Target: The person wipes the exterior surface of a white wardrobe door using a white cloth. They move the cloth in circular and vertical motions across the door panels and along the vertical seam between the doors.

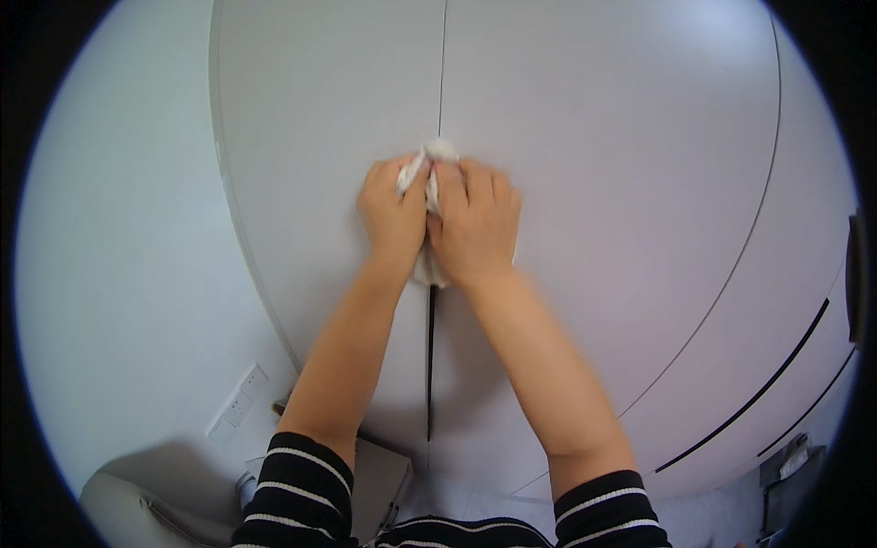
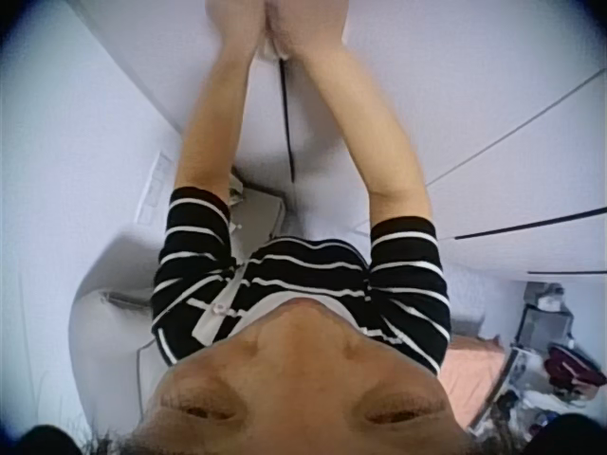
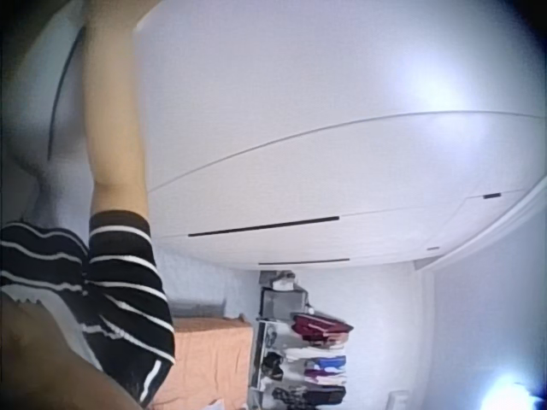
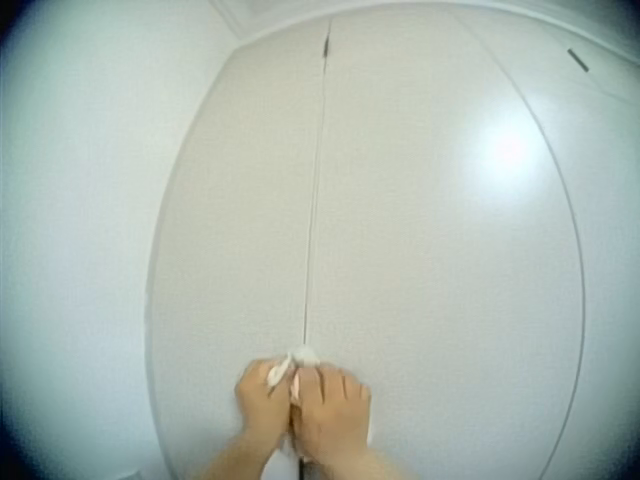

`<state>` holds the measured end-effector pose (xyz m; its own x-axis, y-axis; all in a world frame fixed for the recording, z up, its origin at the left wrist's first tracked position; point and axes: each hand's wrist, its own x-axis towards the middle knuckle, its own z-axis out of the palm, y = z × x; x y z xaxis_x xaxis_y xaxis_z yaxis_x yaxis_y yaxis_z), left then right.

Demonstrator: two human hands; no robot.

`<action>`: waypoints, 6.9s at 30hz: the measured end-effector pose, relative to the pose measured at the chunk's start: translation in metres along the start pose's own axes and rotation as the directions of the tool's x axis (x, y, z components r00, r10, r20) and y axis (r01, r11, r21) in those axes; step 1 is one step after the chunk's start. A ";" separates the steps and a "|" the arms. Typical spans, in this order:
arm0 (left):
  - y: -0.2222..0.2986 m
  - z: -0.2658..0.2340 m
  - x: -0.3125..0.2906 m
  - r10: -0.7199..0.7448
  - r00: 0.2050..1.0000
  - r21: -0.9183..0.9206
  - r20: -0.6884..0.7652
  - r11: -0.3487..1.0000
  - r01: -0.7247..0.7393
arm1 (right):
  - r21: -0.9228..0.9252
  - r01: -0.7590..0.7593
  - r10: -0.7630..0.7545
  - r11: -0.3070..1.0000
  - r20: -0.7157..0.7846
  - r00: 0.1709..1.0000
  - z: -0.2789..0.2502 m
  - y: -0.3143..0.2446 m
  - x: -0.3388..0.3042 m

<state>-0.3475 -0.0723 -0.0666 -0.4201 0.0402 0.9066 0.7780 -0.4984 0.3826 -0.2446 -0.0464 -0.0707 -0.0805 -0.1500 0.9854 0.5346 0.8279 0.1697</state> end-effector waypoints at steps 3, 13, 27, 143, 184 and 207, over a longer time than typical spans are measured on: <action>-0.023 -0.022 -0.058 -0.064 0.992 0.047 0.111 0.997 0.059 | 0.063 -0.042 0.031 0.997 0.168 0.985 -0.011 -0.012 -0.063; -0.062 -0.075 -0.248 -0.189 0.894 -0.105 0.405 0.962 0.251 | 0.374 -0.392 0.185 0.840 0.482 0.856 -0.044 -0.030 -0.226; -0.061 -0.045 -0.209 0.090 0.971 0.019 0.222 0.995 -0.096 | 0.302 -0.034 -0.129 0.953 0.504 0.854 -0.055 0.008 -0.179; -0.145 -0.124 0.141 0.451 0.862 0.525 -0.229 0.803 -0.281 | -0.099 0.288 -0.241 0.952 0.335 0.911 0.043 -0.060 -0.216; -0.330 -0.226 -0.201 -0.274 0.947 0.418 -0.169 0.850 0.321 | -0.228 0.270 -0.185 0.935 0.335 0.924 0.043 -0.061 -0.217; -0.217 -0.131 -0.135 0.702 0.578 0.182 0.416 0.559 -0.809 | -0.163 0.250 -0.183 0.954 0.342 0.922 0.045 -0.059 -0.215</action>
<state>-0.5211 -0.0827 -0.2954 0.4973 0.0337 0.8669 0.8597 -0.1536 -0.4872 -0.2963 -0.0384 -0.2919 -0.4598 -0.1052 0.8818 0.6271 0.6646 0.4062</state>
